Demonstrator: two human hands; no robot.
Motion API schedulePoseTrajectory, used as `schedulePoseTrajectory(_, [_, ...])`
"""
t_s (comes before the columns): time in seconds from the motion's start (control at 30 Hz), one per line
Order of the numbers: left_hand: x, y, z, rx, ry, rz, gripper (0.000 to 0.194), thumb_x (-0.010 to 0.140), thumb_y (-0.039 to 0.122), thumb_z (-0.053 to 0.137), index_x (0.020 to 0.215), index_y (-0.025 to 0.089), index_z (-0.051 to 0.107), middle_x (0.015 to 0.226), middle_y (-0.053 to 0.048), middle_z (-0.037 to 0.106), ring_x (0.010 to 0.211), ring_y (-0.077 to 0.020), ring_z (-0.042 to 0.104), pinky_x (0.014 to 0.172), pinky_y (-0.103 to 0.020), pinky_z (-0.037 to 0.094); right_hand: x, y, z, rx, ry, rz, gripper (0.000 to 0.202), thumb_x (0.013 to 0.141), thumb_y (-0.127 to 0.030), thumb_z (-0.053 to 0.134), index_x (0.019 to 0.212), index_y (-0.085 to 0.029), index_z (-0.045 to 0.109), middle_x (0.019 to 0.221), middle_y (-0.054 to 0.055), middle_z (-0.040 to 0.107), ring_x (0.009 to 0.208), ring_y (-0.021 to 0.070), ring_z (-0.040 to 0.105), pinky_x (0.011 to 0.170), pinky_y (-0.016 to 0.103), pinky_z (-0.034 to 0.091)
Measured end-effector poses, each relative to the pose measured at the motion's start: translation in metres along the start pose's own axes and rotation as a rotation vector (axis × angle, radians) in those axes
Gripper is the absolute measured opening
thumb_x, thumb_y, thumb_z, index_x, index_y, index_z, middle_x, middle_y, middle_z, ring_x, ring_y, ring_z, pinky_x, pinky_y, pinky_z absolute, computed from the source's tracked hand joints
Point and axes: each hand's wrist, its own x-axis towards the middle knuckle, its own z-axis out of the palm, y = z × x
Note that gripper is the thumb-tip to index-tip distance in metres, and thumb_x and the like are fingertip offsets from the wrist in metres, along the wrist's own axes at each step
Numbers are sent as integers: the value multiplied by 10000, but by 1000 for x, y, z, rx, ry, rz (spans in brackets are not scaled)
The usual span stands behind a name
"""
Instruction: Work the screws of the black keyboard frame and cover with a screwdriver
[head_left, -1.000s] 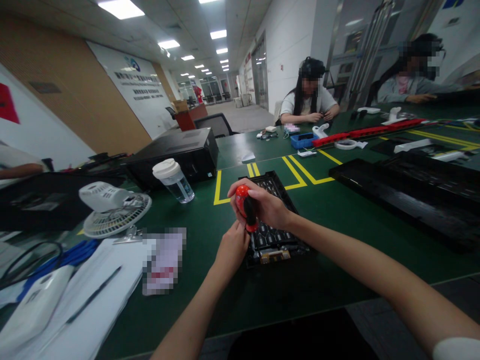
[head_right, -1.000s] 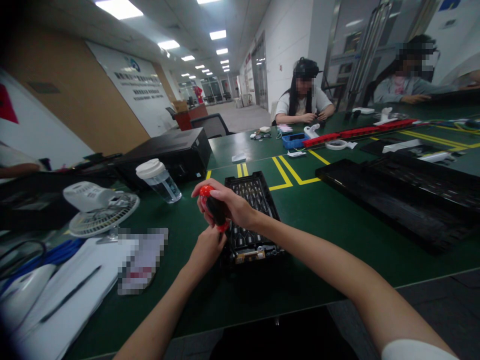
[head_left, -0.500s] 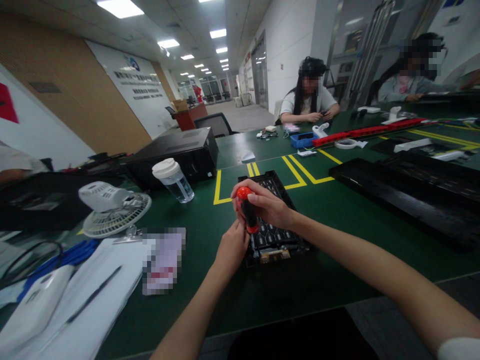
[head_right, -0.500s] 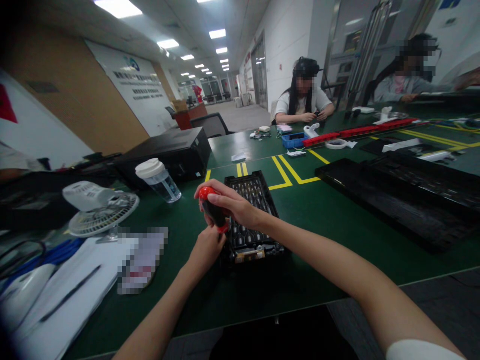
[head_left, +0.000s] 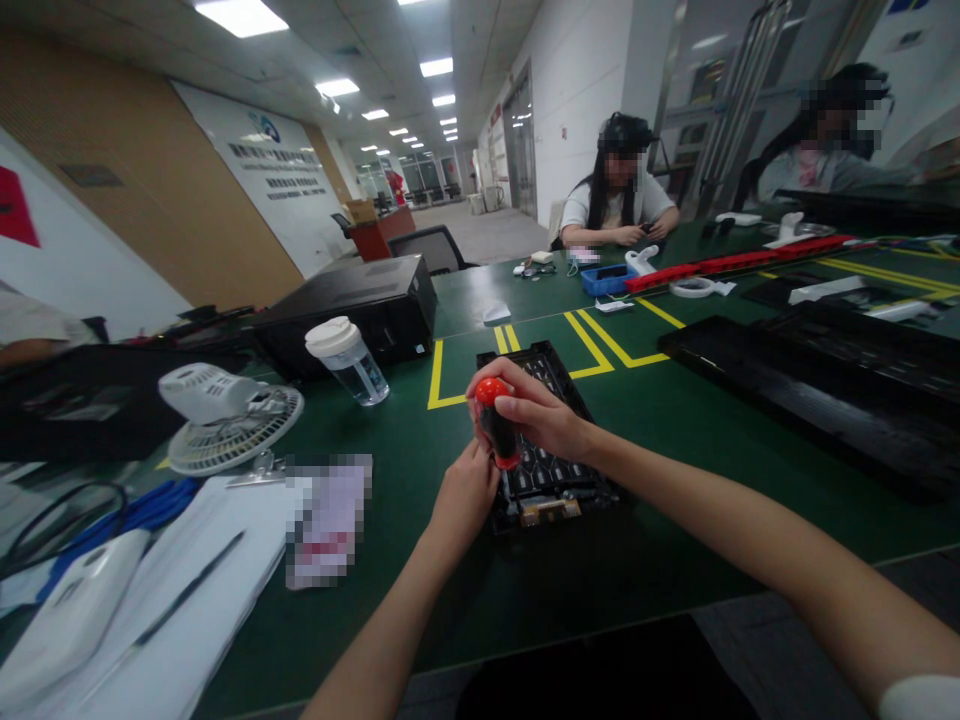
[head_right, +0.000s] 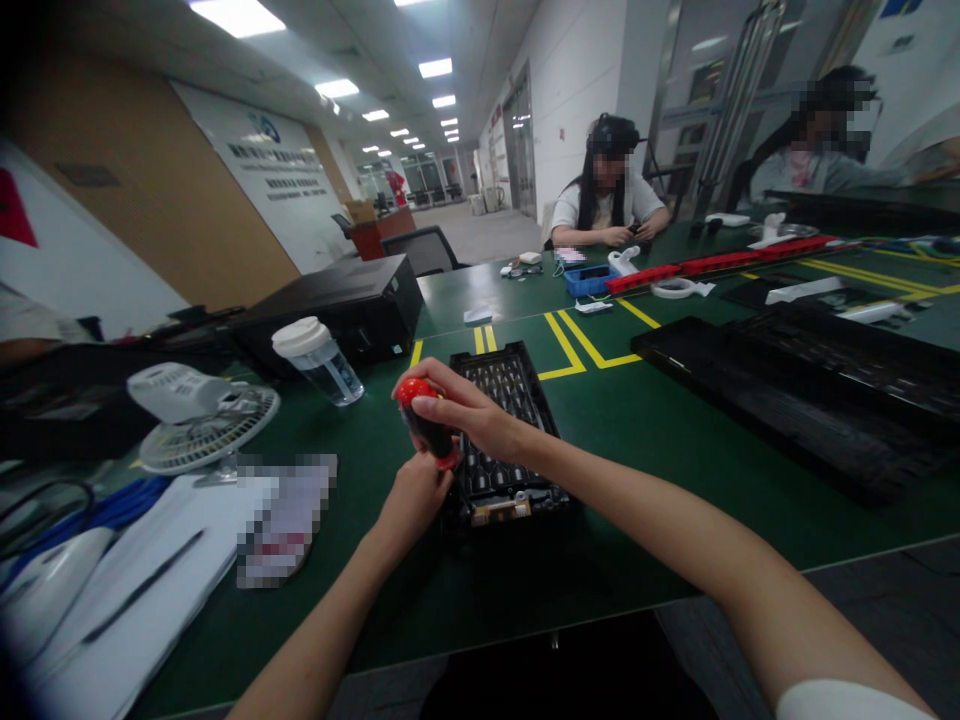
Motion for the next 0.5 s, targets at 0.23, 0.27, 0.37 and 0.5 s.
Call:
schedulePoseTrajectory(0.23, [0, 1, -1, -9, 8, 8, 264, 876, 171, 430, 1109, 138, 548, 1019, -98, 627, 870, -191, 631, 787, -293, 499, -1, -1, 1, 5, 18, -25, 232, 847, -331, 563, 973, -180, 438, 832, -8, 493, 649, 86, 552, 591, 238, 462])
schedulePoseTrajectory(0.27, [0, 1, 0, -9, 12, 4, 266, 876, 171, 431, 1112, 137, 548, 1020, -100, 627, 869, -192, 632, 784, -294, 499, -1, -1, 2, 6, 18, -30, 233, 844, -330, 570, 964, -181, 436, 825, -13, 486, 643, 84, 548, 584, 234, 458])
schedulePoseTrajectory(0.37, [0, 1, 0, -13, 16, -7, 271, 873, 174, 439, 1120, 143, 547, 1019, -96, 629, 855, -189, 633, 769, -291, 500, -2, -3, 4, -11, 30, -39, 245, 832, -328, 592, 936, -178, 430, 796, -25, 465, 630, 77, 535, 564, 219, 445])
schedulePoseTrajectory(0.5, [0, 0, 0, -28, 12, 2, 288, 868, 167, 443, 1137, 147, 542, 1029, -98, 629, 867, -193, 633, 769, -294, 501, -3, -5, 5, -60, 43, -54, 239, 828, -318, 599, 910, -179, 423, 805, -29, 446, 617, 62, 506, 540, 200, 424])
